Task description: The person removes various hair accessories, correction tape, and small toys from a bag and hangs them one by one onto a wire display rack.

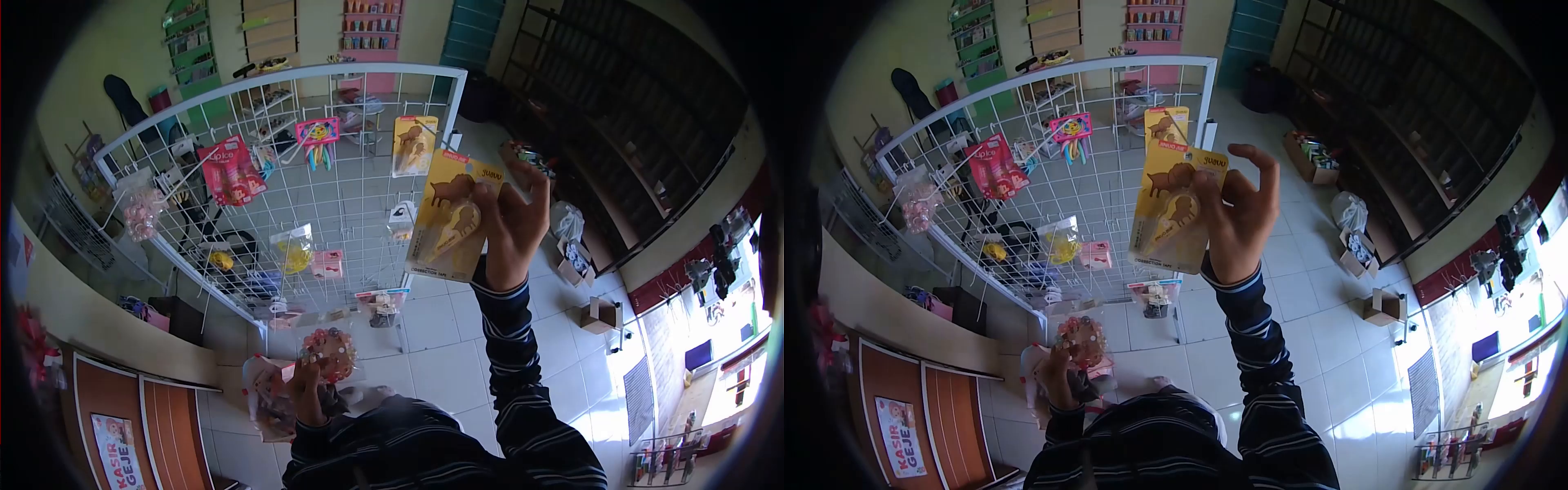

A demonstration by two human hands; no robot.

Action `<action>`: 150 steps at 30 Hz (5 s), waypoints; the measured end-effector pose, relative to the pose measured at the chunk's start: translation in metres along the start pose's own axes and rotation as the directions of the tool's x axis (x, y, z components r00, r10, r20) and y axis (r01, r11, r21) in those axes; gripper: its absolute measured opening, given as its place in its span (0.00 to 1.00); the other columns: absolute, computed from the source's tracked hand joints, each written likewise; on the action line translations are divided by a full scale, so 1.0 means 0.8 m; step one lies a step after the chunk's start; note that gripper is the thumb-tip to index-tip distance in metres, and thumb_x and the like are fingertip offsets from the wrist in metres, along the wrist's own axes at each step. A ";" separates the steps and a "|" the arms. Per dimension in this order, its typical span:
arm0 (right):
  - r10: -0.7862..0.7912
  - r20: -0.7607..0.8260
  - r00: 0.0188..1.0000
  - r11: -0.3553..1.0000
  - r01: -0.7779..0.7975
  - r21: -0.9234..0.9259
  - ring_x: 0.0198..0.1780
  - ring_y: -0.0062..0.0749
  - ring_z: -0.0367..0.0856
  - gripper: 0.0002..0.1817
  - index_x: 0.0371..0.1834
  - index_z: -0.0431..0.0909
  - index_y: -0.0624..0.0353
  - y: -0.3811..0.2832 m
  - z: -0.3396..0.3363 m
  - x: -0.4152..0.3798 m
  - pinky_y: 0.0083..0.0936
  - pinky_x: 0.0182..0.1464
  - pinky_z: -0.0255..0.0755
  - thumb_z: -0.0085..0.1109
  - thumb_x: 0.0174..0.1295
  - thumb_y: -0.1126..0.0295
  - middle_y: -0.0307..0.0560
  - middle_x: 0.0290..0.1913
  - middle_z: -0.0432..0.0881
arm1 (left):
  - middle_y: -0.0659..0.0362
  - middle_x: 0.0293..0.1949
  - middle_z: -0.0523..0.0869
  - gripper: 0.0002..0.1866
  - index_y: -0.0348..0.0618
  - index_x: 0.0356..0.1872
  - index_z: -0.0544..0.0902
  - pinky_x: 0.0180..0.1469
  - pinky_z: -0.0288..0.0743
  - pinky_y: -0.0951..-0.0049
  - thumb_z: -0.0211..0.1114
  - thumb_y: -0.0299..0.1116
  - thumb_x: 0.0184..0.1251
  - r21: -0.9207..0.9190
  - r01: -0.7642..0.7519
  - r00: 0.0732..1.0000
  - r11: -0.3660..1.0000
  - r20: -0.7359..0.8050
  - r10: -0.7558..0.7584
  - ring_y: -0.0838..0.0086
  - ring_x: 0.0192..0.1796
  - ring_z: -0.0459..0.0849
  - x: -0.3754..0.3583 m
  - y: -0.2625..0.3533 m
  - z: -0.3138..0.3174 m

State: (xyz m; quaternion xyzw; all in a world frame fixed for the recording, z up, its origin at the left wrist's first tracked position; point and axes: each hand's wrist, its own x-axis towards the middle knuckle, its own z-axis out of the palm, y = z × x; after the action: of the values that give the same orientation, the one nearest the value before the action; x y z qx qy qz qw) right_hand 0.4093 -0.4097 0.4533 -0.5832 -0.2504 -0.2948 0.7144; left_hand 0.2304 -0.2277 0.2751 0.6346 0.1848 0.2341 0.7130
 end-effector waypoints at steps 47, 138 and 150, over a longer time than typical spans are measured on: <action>0.348 0.617 0.706 0.724 -0.621 0.301 0.23 0.17 0.70 0.08 0.29 0.76 0.66 -0.006 0.384 -0.220 0.14 0.24 0.61 0.58 0.47 0.73 0.40 0.23 0.77 | 0.48 0.54 0.65 0.11 0.31 0.35 0.75 0.33 0.77 0.76 0.55 0.19 0.47 0.045 -0.186 0.932 0.981 -0.308 0.191 0.68 0.33 0.80 -0.067 0.071 -0.245; 0.652 0.716 -0.250 0.753 0.322 -0.573 0.49 0.49 0.67 0.43 0.53 0.59 0.43 0.620 0.299 -0.932 0.37 0.45 0.67 0.69 0.26 0.59 0.55 0.49 0.64 | 0.45 0.40 0.76 0.27 0.34 0.44 0.69 0.45 0.68 0.67 0.64 0.39 0.42 0.205 0.779 0.522 0.593 -0.736 -0.431 0.60 0.44 0.75 0.023 -0.708 -0.471; 0.725 0.677 0.126 0.667 -0.370 -0.646 0.41 0.40 0.70 0.39 0.50 0.61 0.49 0.544 0.219 -0.981 0.30 0.42 0.67 0.68 0.27 0.69 0.46 0.36 0.70 | 0.51 0.39 0.76 0.20 0.32 0.43 0.71 0.43 0.67 0.73 0.59 0.34 0.50 0.130 0.740 0.466 0.659 -0.806 -0.364 0.68 0.41 0.74 -0.033 -0.733 -0.460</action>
State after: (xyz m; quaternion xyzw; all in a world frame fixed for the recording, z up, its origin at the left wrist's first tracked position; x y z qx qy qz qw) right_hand 0.1667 -0.0731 -0.3615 -0.7977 -0.3069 0.3285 0.4019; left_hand 0.0602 0.0086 -0.3538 0.5386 0.7009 0.1576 0.4402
